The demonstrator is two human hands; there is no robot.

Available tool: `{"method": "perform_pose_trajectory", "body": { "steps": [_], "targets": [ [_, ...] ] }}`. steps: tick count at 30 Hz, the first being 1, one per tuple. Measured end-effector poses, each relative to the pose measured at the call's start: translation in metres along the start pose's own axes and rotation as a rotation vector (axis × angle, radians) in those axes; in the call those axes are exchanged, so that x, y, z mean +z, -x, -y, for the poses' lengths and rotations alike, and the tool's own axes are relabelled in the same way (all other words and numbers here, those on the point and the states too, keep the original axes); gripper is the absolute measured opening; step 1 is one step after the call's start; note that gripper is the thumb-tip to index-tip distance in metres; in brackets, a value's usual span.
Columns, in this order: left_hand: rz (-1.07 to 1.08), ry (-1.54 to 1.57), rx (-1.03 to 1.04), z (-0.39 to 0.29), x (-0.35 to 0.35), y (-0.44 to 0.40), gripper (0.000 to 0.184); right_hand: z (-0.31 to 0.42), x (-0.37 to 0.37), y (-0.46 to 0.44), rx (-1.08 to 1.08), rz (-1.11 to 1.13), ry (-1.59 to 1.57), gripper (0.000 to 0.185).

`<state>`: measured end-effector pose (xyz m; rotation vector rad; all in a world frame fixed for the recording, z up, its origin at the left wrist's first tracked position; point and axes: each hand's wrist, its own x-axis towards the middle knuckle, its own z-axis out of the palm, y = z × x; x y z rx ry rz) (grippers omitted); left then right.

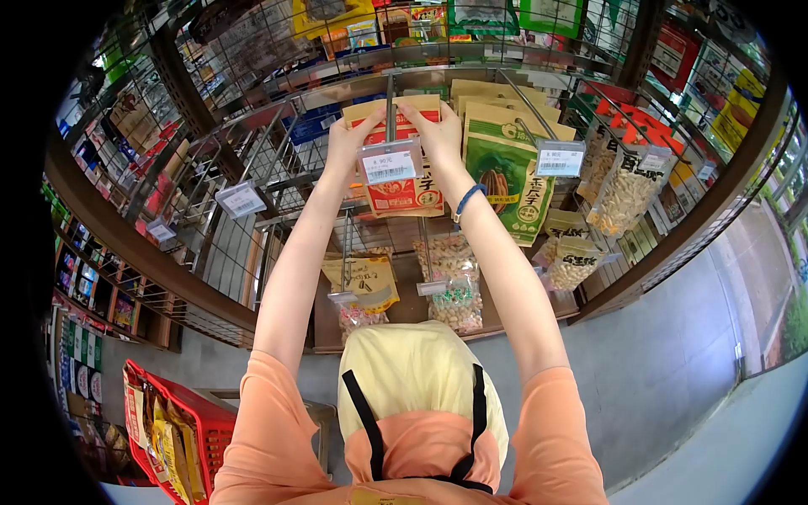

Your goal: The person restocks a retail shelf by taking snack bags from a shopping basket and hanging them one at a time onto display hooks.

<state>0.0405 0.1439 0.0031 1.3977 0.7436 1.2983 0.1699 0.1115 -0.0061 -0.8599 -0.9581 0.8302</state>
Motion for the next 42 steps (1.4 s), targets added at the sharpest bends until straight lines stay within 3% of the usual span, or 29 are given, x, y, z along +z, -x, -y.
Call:
{"method": "perform_pose_trajectory", "body": {
  "steps": [7, 12, 14, 17, 22, 24, 27, 28, 29, 31, 34, 35, 37, 40, 42],
  "targets": [
    [0.010, -0.005, -0.033, 0.004, -0.003, -0.014, 0.032, -0.013, 0.001, -0.012, -0.070, -0.015, 0.033, 0.027],
    [0.009, -0.065, -0.042, 0.004, -0.006, -0.001, 0.032, -0.031, -0.005, -0.006, -0.033, -0.075, 0.081, 0.045],
    [-0.018, -0.123, -0.050, 0.016, -0.018, 0.013, 0.036, -0.053, -0.017, 0.005, -0.076, -0.074, 0.392, 0.057],
    [-0.003, -0.128, -0.083, 0.026, -0.034, 0.024, 0.041, -0.058, -0.024, 0.033, -0.070, -0.011, 0.477, 0.065],
    [0.051, -0.089, 0.071, 0.042, -0.033, 0.022, 0.042, -0.061, -0.026, 0.037, -0.116, -0.033, 0.621, 0.048],
    [0.037, -0.121, 0.105, 0.057, -0.038, 0.001, 0.041, -0.096, -0.040, 0.021, -0.253, -0.069, 0.708, 0.040],
    [0.069, -0.279, 0.053, 0.050, -0.040, 0.004, 0.041, -0.078, -0.017, 0.046, -0.386, -0.157, 0.496, 0.023],
    [0.055, -0.232, 0.091, 0.044, -0.036, -0.003, 0.040, -0.068, -0.019, 0.039, -0.291, -0.085, 0.632, 0.042],
    [0.049, -0.238, 0.057, 0.059, -0.045, 0.000, 0.040, -0.079, -0.021, 0.045, -0.247, -0.090, 0.579, 0.044],
    [0.083, -0.239, 0.183, 0.057, -0.044, -0.006, 0.036, -0.077, -0.015, 0.054, -0.226, -0.106, 0.544, 0.045],
    [0.073, -0.239, 0.102, 0.060, -0.046, -0.005, 0.033, -0.073, -0.015, 0.048, -0.290, -0.150, 0.559, 0.045],
    [0.063, -0.096, -0.004, 0.053, -0.034, -0.004, 0.032, -0.080, -0.020, 0.039, -0.318, -0.173, 0.527, 0.046],
    [0.067, -0.084, -0.050, 0.054, -0.041, -0.001, 0.032, -0.079, -0.017, 0.045, -0.278, -0.104, 0.482, 0.047],
    [-0.116, -0.215, -0.115, 0.035, -0.028, 0.004, 0.033, -0.058, -0.023, 0.030, -0.186, -0.056, 0.681, 0.048],
    [-0.109, -0.162, -0.128, 0.054, -0.020, 0.019, 0.038, -0.059, -0.029, 0.059, -0.079, -0.113, 0.625, 0.050]
  ]
}}
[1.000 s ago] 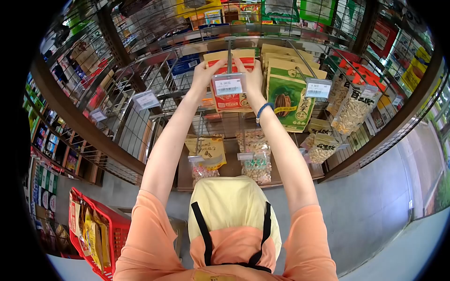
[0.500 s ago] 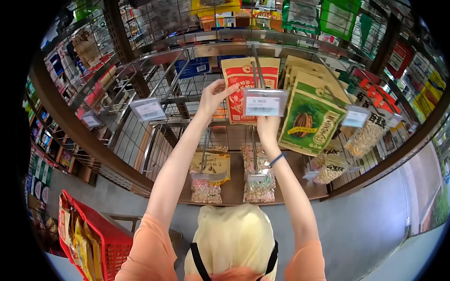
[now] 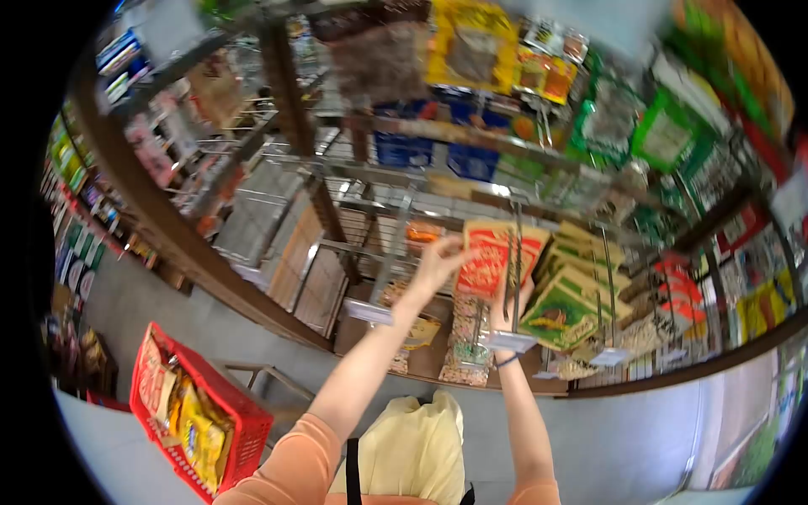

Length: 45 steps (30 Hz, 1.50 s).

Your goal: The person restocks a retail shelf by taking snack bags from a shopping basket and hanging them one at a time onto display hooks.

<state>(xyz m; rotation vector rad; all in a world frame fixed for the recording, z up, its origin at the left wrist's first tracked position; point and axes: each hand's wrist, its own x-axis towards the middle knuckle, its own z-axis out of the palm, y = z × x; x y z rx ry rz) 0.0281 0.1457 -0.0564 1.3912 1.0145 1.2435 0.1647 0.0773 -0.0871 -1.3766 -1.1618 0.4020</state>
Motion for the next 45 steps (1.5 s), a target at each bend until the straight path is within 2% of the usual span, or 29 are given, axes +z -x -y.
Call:
{"method": "perform_pose_trajectory", "body": {
  "steps": [1, 3, 4, 6, 7, 8, 9, 10, 11, 12, 14, 15, 16, 17, 18, 19, 22, 24, 26, 27, 29, 30, 31, 32, 33, 37, 39, 43, 45],
  "targets": [
    [-0.044, 0.057, 0.026, -0.013, -0.003, 0.003, 0.041, 0.010, 0.002, -0.002, 0.046, 0.049, -0.077, 0.051],
    [-0.022, 0.081, -0.077, -0.011, -0.013, 0.014, 0.047, -0.018, 0.009, 0.013, -0.088, -0.009, 0.027, 0.049],
    [-0.059, -0.025, 0.026, -0.052, -0.031, 0.005, 0.053, 0.039, 0.014, -0.011, 0.027, 0.074, -0.027, 0.050],
    [0.007, -0.283, -0.007, -0.016, -0.013, 0.054, 0.065, 0.009, -0.012, 0.028, 0.134, 0.089, -0.088, 0.051],
    [0.071, -0.248, -0.088, -0.033, -0.021, 0.074, 0.069, -0.009, 0.000, 0.019, -0.037, 0.100, -0.155, 0.052],
    [0.132, -0.218, -0.170, -0.049, -0.030, 0.090, 0.074, 0.019, -0.013, 0.042, 0.055, 0.098, -0.021, 0.051],
    [0.229, -0.045, -0.183, -0.022, -0.031, 0.116, 0.070, 0.049, -0.014, 0.064, 0.132, 0.138, 0.093, 0.050],
    [0.325, 0.134, -0.215, 0.002, -0.031, 0.145, 0.066, 0.091, 0.009, 0.065, 0.123, 0.224, -0.007, 0.050],
    [0.418, 0.302, -0.262, 0.031, -0.032, 0.169, 0.062, 0.081, -0.032, 0.107, 0.269, 0.295, 0.025, 0.050],
    [0.335, 0.316, -0.426, 0.022, -0.036, 0.214, 0.056, 0.083, -0.047, 0.132, 0.444, 0.436, -0.045, 0.048],
    [0.116, 0.381, -0.744, -0.003, -0.045, 0.303, 0.044, 0.090, -0.076, 0.192, 0.524, 0.497, -0.065, 0.028],
    [0.013, 0.520, -0.758, -0.048, -0.055, 0.341, 0.040, 0.121, -0.100, 0.207, 0.550, 0.634, 0.173, 0.024],
    [-0.128, 0.435, -0.878, -0.079, -0.075, 0.359, 0.034, 0.131, -0.104, 0.216, 0.575, 0.723, 0.207, 0.026],
    [-0.206, 0.403, -1.105, -0.086, -0.060, 0.392, 0.029, 0.114, -0.146, 0.246, 0.701, 0.778, 0.331, 0.028],
    [-0.235, 0.416, -1.127, -0.093, -0.059, 0.411, 0.029, 0.107, -0.166, 0.261, 0.738, 0.831, 0.457, 0.034],
    [-0.344, 0.440, -1.134, -0.116, -0.070, 0.428, 0.025, 0.114, -0.177, 0.276, 1.030, 0.712, 0.376, 0.040],
    [-0.594, 0.572, -1.262, -0.135, -0.074, 0.453, 0.018, 0.152, -0.197, 0.272, 1.100, 0.772, 0.400, 0.043],
    [-0.788, 0.611, -1.086, -0.161, -0.070, 0.464, 0.011, 0.152, -0.212, 0.276, 1.005, 0.942, 0.416, 0.043],
    [-0.519, 0.436, -0.815, -0.103, -0.077, 0.526, 0.020, 0.108, -0.224, 0.274, 0.959, 1.319, 0.406, 0.040],
    [-0.568, 0.425, -0.728, -0.117, -0.071, 0.536, 0.013, 0.125, -0.231, 0.267, 0.959, 1.306, 0.449, 0.034],
    [-0.696, 0.187, -0.823, -0.219, -0.085, 0.522, 0.017, 0.180, -0.217, 0.244, 1.000, 1.250, 0.416, 0.023],
    [-0.814, 0.410, -0.823, -0.219, -0.083, 0.539, 0.029, 0.201, -0.210, 0.237, 1.037, 1.196, 0.331, 0.017],
    [-0.828, 0.408, -0.836, -0.231, -0.084, 0.548, 0.029, 0.196, -0.209, 0.237, 0.966, 1.204, 0.343, 0.024],
    [-0.835, 0.378, -0.955, -0.247, -0.088, 0.557, 0.029, 0.190, -0.207, 0.239, 0.901, 1.209, 0.356, 0.032],
    [-0.839, 0.344, -1.074, -0.258, -0.089, 0.568, 0.028, 0.179, -0.203, 0.241, 0.902, 1.256, 0.332, 0.028],
    [-0.926, 0.198, -0.986, -0.251, -0.090, 0.624, 0.026, 0.195, -0.194, 0.243, 0.959, 1.393, 0.489, 0.020],
    [-1.037, 0.217, -1.035, -0.259, -0.092, 0.638, 0.025, 0.175, -0.180, 0.250, 0.958, 1.606, 0.689, 0.022],
    [-1.097, 0.144, -1.097, -0.245, -0.098, 0.669, 0.022, 0.199, -0.150, 0.265, 0.903, 1.647, 0.723, 0.020],
    [-1.143, 0.171, -1.068, -0.233, -0.106, 0.674, 0.022, 0.214, -0.146, 0.276, 0.973, 1.241, 0.288, 0.016]
  ]
}}
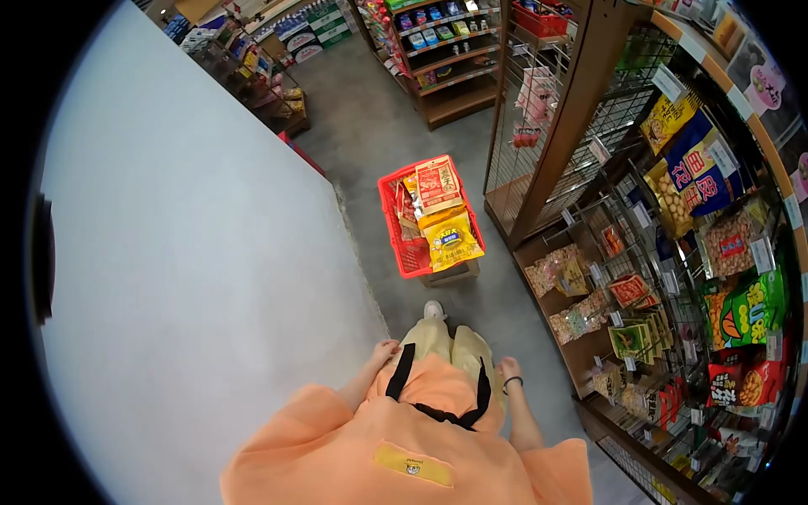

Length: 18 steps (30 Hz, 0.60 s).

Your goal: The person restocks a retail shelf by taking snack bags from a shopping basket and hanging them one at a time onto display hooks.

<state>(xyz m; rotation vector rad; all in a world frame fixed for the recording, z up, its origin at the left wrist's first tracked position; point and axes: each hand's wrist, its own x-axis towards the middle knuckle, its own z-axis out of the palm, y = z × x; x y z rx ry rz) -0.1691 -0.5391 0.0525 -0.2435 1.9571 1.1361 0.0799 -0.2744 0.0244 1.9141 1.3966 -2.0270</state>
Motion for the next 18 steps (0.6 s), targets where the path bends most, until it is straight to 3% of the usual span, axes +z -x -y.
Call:
{"method": "perform_pose_trajectory", "body": {
  "steps": [4, 6, 8, 11, 18],
  "targets": [
    [0.035, -0.072, -0.031, -0.033, -0.009, -0.023, 0.021, 0.001, 0.022, 0.005, -0.005, -0.010, -0.058, 0.015],
    [0.099, -0.197, 0.088, -0.041, -0.015, -0.047, 0.022, -0.023, 0.029, -0.008, 0.072, 0.024, 0.095, 0.021],
    [0.127, -0.183, 0.061, -0.066, -0.018, -0.057, 0.024, -0.036, 0.033, -0.014, 0.139, 0.071, 0.270, 0.021],
    [0.221, 0.089, -0.021, -0.100, -0.022, -0.070, 0.025, -0.034, 0.044, -0.017, 0.120, 0.047, 0.358, 0.022],
    [0.275, 0.116, -0.057, -0.135, -0.037, -0.108, 0.022, 0.031, 0.089, -0.029, -0.079, -0.315, 0.292, 0.023]
  ]
}}
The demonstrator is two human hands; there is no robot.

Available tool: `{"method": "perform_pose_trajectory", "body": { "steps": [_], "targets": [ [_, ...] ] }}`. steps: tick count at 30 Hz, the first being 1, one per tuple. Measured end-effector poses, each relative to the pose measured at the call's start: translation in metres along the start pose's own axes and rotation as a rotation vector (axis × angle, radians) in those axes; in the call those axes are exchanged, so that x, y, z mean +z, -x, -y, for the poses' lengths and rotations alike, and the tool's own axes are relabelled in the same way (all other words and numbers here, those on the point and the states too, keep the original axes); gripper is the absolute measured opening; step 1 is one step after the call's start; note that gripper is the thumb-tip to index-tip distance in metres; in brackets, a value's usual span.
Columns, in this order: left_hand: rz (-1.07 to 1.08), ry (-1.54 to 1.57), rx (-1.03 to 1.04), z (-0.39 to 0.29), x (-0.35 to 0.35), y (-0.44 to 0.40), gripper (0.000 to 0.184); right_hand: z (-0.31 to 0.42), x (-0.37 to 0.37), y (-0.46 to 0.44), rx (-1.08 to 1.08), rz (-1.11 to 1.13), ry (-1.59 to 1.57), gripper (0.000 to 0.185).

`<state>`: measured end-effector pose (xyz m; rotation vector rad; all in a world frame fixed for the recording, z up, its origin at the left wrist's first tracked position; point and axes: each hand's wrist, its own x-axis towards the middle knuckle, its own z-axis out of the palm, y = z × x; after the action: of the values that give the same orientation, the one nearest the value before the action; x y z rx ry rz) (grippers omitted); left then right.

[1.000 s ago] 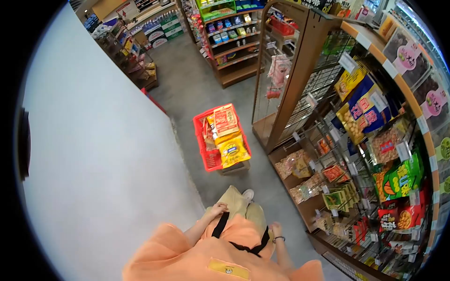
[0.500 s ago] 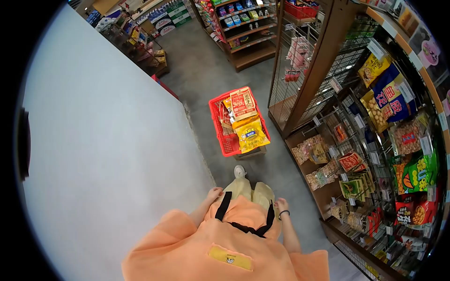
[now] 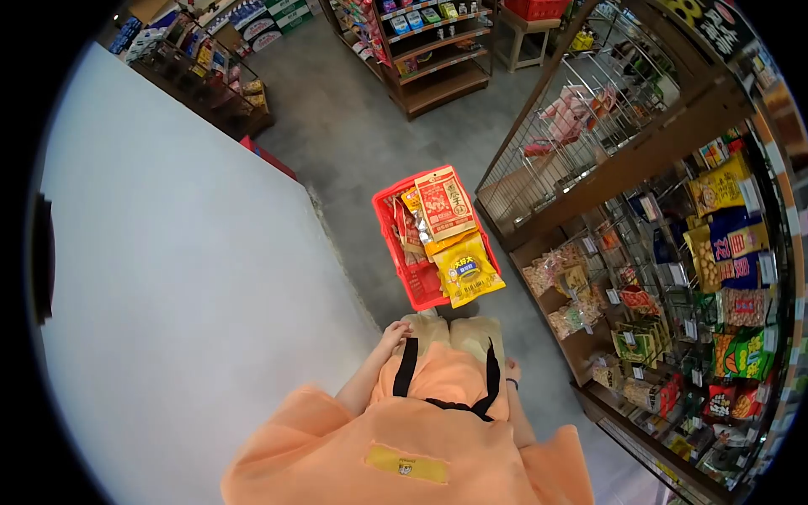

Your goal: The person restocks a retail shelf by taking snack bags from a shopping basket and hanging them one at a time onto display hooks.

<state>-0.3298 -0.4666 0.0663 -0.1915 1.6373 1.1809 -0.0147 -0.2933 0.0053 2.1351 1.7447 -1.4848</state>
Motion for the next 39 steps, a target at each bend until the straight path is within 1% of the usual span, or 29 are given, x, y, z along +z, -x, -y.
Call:
{"method": "perform_pose_trajectory", "body": {
  "steps": [1, 2, 3, 4, 5, 7, 8, 10, 12, 14, 16, 18, 19, 20, 21, 24, 26, 27, 28, 29, 30, 32, 33, 34, 35, 37, 38, 39],
  "targets": [
    [-0.044, 0.015, 0.017, 0.001, 0.000, -0.010, 0.022, 0.017, -0.001, -0.001, -0.022, -0.141, -0.004, 0.022],
    [-0.087, 0.033, 0.025, 0.007, 0.002, -0.017, 0.023, 0.031, -0.003, 0.001, -0.010, -0.149, 0.016, 0.022],
    [-0.062, 0.076, 0.090, 0.010, 0.005, -0.024, 0.022, 0.046, -0.005, 0.002, -0.085, -0.219, -0.062, 0.018],
    [-0.054, 0.088, 0.070, 0.004, 0.010, -0.026, 0.022, 0.061, -0.008, 0.002, -0.164, -0.287, -0.140, 0.015],
    [-0.059, 0.077, 0.060, -0.008, 0.018, -0.024, 0.022, 0.075, -0.011, 0.003, -0.157, -0.291, -0.119, 0.015],
    [-0.035, 0.072, 0.063, -0.029, 0.028, -0.027, 0.022, 0.117, -0.016, 0.004, -0.318, -0.291, -0.053, 0.018],
    [-0.032, 0.083, 0.051, -0.037, 0.033, -0.034, 0.022, 0.136, -0.016, -0.001, -0.316, -0.292, -0.036, 0.018],
    [-0.002, 0.159, 0.155, -0.057, 0.045, -0.054, 0.022, 0.172, -0.013, -0.018, -0.473, -0.266, -0.028, 0.017],
    [-0.036, 0.266, 0.116, -0.103, 0.057, -0.064, 0.021, 0.214, -0.004, -0.042, -0.511, -0.182, 0.025, 0.015],
    [-0.174, 0.255, 0.374, -0.111, 0.062, -0.109, 0.022, 0.260, 0.011, -0.064, -0.733, -0.124, 0.002, 0.016],
    [-0.317, 0.276, 0.353, -0.152, 0.067, -0.119, 0.024, 0.305, 0.029, -0.086, -0.798, -0.069, 0.038, 0.015],
    [-0.363, 0.228, 0.359, -0.173, 0.065, -0.146, 0.027, 0.343, 0.045, -0.106, -0.797, 0.013, 0.065, 0.016],
    [-0.365, 0.288, 0.414, -0.186, 0.066, -0.157, 0.028, 0.360, 0.055, -0.117, -0.767, 0.042, 0.065, 0.017],
    [-0.385, 0.246, 0.421, -0.196, 0.067, -0.165, 0.029, 0.375, 0.064, -0.126, -0.735, 0.070, 0.067, 0.017],
    [-0.409, 0.196, 0.435, -0.208, 0.068, -0.170, 0.028, 0.385, 0.074, -0.140, -0.750, 0.085, 0.084, 0.019],
    [-0.466, 0.074, 0.427, -0.215, 0.066, -0.202, 0.029, 0.410, 0.097, -0.162, -0.767, 0.136, 0.132, 0.024],
    [-0.483, 0.089, 0.380, -0.229, 0.068, -0.204, 0.032, 0.423, 0.109, -0.176, -0.803, 0.169, 0.209, 0.026],
    [-0.487, 0.026, 0.394, -0.232, 0.068, -0.207, 0.034, 0.424, 0.117, -0.185, -0.870, 0.148, 0.259, 0.028],
    [-0.488, -0.041, 0.408, -0.230, 0.068, -0.216, 0.036, 0.430, 0.121, -0.188, -0.859, 0.154, 0.270, 0.029],
    [-0.486, 0.033, 0.390, -0.224, 0.067, -0.229, 0.041, 0.436, 0.125, -0.191, -0.860, 0.157, 0.257, 0.029],
    [-0.486, 0.029, 0.375, -0.223, 0.067, -0.239, 0.041, 0.439, 0.129, -0.197, -0.860, 0.161, 0.246, 0.029],
    [-0.463, 0.006, 0.224, -0.221, 0.066, -0.249, 0.045, 0.443, 0.137, -0.206, -0.827, 0.189, 0.278, 0.028],
    [-0.472, -0.024, 0.210, -0.220, 0.067, -0.251, 0.049, 0.444, 0.142, -0.210, -0.768, 0.222, 0.279, 0.028],
    [-0.473, -0.026, 0.197, -0.222, 0.067, -0.255, 0.049, 0.445, 0.145, -0.212, -0.713, 0.252, 0.278, 0.028],
    [-0.467, -0.012, 0.161, -0.224, 0.066, -0.258, 0.050, 0.443, 0.146, -0.212, -0.706, 0.259, 0.283, 0.028],
    [-0.466, 0.044, 0.099, -0.235, 0.071, -0.251, 0.052, 0.452, 0.144, -0.207, -0.691, 0.174, 0.437, 0.026],
    [-0.468, 0.047, 0.091, -0.239, 0.072, -0.248, 0.052, 0.455, 0.143, -0.204, -0.688, 0.179, 0.442, 0.026],
    [-0.422, 0.090, 0.071, -0.237, 0.070, -0.252, 0.053, 0.456, 0.142, -0.202, -0.659, 0.177, 0.464, 0.026]
  ]
}}
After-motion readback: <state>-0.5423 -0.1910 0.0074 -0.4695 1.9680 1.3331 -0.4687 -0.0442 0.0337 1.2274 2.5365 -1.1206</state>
